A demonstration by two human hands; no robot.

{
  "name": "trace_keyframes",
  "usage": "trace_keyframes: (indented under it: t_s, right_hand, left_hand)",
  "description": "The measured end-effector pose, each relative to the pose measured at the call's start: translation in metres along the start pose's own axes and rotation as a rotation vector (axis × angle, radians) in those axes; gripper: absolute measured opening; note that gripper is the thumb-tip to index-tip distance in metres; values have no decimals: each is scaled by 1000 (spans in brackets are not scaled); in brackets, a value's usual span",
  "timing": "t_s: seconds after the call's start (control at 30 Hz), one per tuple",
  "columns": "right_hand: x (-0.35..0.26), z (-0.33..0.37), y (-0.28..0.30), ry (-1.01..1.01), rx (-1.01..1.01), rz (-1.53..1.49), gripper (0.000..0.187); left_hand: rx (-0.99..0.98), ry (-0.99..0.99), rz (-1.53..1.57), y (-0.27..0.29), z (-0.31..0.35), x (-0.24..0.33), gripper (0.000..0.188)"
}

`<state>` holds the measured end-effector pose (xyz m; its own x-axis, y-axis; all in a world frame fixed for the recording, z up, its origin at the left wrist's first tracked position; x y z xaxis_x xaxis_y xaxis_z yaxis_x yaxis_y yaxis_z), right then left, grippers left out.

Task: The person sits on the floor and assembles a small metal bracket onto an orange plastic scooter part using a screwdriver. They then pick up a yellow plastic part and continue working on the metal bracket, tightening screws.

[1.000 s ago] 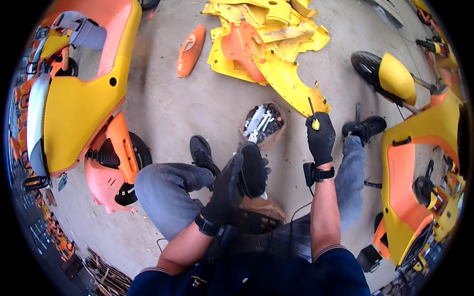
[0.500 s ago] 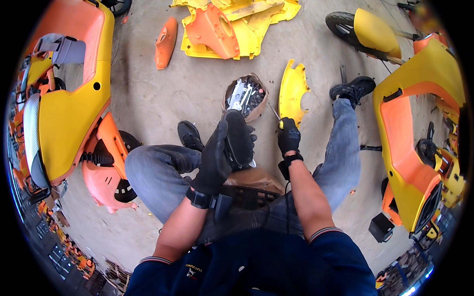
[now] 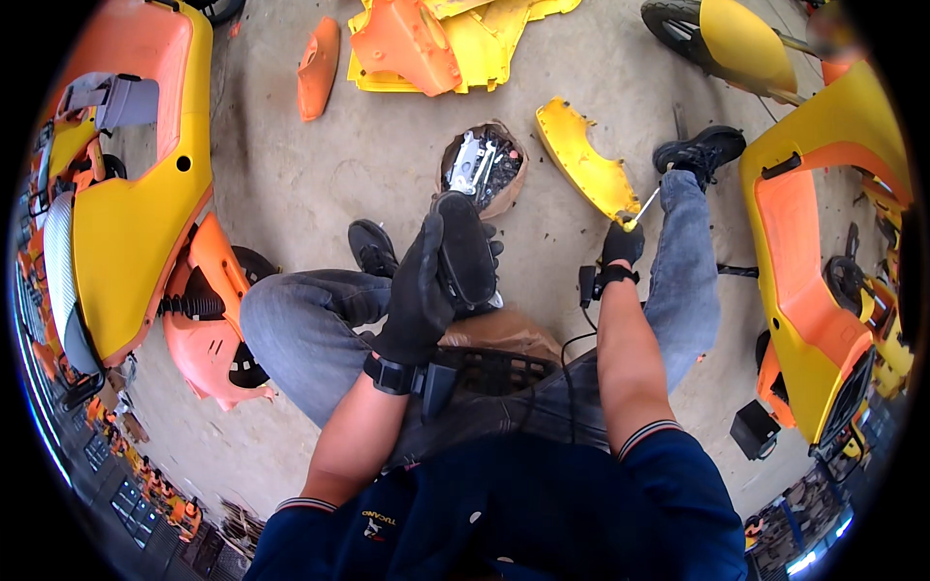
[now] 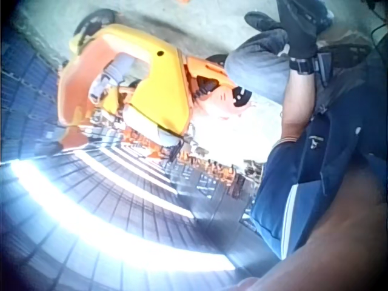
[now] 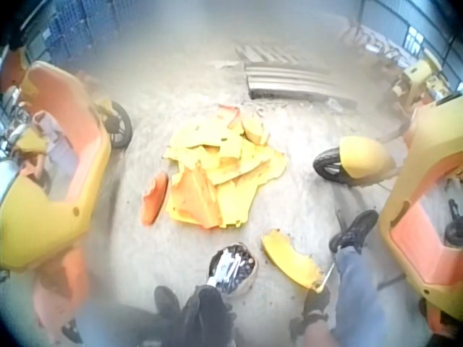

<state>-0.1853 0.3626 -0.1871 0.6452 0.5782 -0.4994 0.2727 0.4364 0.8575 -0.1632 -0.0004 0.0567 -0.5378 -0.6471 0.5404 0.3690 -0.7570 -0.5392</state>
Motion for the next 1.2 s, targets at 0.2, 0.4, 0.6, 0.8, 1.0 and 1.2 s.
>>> trace_keyframes:
  t_s: [0.2, 0.4, 0.6, 0.8, 1.0, 1.2]
  right_hand:
    - [-8, 7, 4, -81, 97, -143, 20]
    - [-58, 46, -39, -241, -282, -736, 40]
    - [-91, 46, -94, -445, -572, -1038, 54]
    - [-65, 15, -96, -763, -492, -922, 33]
    - [8, -14, -92, -605, -477, -630, 13]
    - [2, -13, -70, -247, -555, -600, 11]
  left_hand:
    - [16, -13, -23, -3, -3, 0, 60]
    - [-11, 27, -54, -2, -10, -6, 60]
    - [29, 23, -22, 1, -15, -12, 57]
    - [55, 17, -69, 7, -16, -12, 56]
    - [23, 59, -46, 8, -17, -14, 56]
    - [39, 22, -81, 6, -15, -16, 56]
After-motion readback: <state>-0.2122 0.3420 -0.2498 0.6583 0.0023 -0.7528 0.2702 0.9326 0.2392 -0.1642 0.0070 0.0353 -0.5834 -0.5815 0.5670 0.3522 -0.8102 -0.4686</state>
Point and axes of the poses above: each hand's wrist, its own z-axis away from the middle knuckle, its own y-axis out of the back of the hand, x = y × z, the point moved 5 cm from there along -z, towards the middle knuckle, and after that the axes turned 1 degree about x, right-handed, at the moved point
